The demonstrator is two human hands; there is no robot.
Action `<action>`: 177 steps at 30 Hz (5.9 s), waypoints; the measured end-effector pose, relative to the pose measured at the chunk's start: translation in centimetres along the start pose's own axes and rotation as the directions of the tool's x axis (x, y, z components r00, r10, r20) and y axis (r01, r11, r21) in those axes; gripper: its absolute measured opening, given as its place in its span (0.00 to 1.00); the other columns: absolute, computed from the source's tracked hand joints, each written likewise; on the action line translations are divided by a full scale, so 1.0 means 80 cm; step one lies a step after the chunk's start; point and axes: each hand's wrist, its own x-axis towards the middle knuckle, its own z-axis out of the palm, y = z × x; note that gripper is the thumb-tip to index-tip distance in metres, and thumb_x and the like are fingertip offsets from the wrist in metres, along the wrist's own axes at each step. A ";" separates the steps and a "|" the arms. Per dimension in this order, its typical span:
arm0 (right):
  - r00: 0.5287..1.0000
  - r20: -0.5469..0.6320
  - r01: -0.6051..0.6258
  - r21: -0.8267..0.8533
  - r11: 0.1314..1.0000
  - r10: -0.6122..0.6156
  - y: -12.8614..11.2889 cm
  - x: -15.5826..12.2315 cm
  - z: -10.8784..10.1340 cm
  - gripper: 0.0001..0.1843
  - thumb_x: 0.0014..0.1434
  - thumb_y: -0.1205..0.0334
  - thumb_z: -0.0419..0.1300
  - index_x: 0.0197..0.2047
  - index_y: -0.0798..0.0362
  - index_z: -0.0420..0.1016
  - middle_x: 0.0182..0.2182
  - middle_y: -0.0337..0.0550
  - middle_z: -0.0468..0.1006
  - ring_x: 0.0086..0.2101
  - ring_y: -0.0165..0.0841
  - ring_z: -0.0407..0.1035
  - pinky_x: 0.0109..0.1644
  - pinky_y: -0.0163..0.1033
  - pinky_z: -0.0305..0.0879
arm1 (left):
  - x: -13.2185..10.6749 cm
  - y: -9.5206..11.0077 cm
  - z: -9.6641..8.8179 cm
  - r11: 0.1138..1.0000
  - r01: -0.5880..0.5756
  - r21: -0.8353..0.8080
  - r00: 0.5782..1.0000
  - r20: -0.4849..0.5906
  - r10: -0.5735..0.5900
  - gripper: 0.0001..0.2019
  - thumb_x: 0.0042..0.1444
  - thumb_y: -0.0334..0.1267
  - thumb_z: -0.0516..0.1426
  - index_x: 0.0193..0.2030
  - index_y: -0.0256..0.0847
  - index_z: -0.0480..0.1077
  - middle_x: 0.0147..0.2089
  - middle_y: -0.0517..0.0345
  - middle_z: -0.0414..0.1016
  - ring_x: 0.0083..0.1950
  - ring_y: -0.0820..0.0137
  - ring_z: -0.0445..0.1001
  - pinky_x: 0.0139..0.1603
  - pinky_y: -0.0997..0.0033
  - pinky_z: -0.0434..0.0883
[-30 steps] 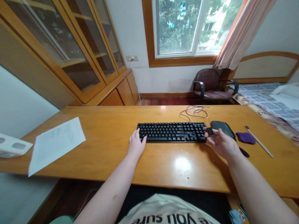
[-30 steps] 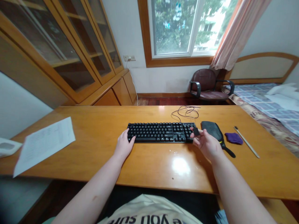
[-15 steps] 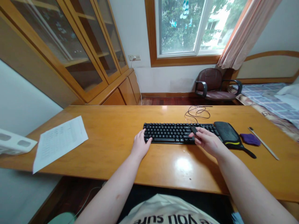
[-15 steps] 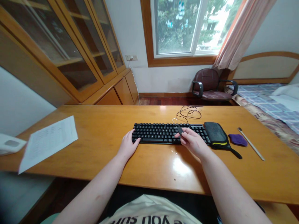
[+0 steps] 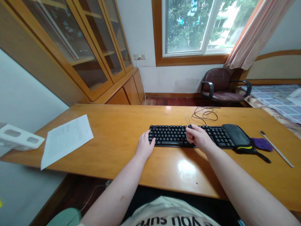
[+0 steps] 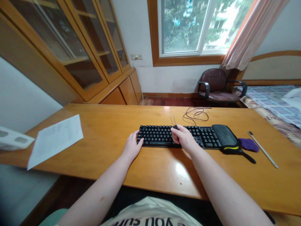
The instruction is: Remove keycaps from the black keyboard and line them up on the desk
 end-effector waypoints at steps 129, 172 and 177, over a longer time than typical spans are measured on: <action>0.994 0.088 0.082 -0.221 0.972 -0.064 0.052 0.152 0.109 0.17 0.47 0.54 0.63 0.38 0.56 0.70 0.27 0.43 0.76 0.31 0.35 0.74 0.24 0.33 0.66 | 0.075 -0.027 -0.014 0.967 0.023 -0.256 0.998 0.060 -0.007 0.09 0.57 0.36 0.54 0.42 0.42 0.74 0.44 0.56 0.76 0.47 0.68 0.73 0.52 0.66 0.68; 0.952 0.291 0.191 -0.335 0.922 -0.091 0.044 0.149 0.095 0.14 0.47 0.58 0.63 0.38 0.55 0.79 0.35 0.44 0.79 0.32 0.31 0.70 0.34 0.36 0.65 | 0.065 -0.025 -0.016 0.986 -0.158 -0.047 0.976 -0.161 0.149 0.08 0.56 0.40 0.57 0.39 0.44 0.76 0.39 0.58 0.79 0.42 0.68 0.72 0.47 0.65 0.67; 0.955 0.288 0.162 -0.329 0.931 -0.064 0.048 0.148 0.101 0.15 0.47 0.57 0.63 0.38 0.56 0.78 0.34 0.43 0.79 0.31 0.31 0.69 0.36 0.37 0.64 | 0.064 -0.023 -0.014 0.981 -0.174 -0.090 0.973 -0.170 0.157 0.08 0.56 0.39 0.58 0.39 0.42 0.76 0.37 0.57 0.78 0.40 0.69 0.72 0.45 0.67 0.68</action>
